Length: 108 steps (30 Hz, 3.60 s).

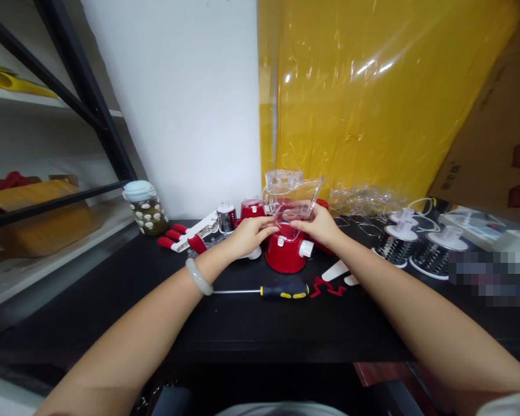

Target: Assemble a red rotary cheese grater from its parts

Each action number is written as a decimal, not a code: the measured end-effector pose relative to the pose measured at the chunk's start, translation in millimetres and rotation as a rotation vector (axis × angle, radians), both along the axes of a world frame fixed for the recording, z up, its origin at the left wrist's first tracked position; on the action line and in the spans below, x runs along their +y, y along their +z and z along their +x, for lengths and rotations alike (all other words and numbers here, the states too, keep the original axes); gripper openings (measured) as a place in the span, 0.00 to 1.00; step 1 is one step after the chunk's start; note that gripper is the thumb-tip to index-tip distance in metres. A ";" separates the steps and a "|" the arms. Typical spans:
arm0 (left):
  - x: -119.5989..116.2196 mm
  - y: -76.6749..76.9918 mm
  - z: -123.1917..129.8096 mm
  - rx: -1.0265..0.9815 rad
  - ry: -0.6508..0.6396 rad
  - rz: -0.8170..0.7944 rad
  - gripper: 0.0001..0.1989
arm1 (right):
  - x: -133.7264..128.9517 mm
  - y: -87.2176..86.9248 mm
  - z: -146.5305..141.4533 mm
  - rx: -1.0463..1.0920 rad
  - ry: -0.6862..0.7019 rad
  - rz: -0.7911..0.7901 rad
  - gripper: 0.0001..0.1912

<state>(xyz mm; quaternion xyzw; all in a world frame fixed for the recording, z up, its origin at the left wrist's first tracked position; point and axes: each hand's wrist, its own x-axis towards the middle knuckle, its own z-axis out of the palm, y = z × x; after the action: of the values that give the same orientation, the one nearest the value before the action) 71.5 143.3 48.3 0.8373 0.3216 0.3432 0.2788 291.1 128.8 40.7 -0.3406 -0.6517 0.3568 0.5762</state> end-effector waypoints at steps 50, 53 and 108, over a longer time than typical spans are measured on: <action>-38.2 76.6 -126.3 0.147 0.426 0.192 0.32 | 3.2 4.1 29.4 0.056 0.072 0.080 0.56; -41.9 59.2 -159.2 0.241 0.511 0.127 0.32 | -5.6 5.7 36.4 0.056 -0.042 0.107 0.60; -18.0 36.5 -94.8 -0.601 0.122 -0.431 0.49 | -80.4 95.0 154.2 -0.911 -0.869 0.239 0.14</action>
<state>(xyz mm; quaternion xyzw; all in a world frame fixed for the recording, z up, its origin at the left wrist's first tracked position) -23.3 125.3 84.8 0.6005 0.3394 0.5143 0.5095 445.3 48.4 135.7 -0.6246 -0.6690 -0.1648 0.3677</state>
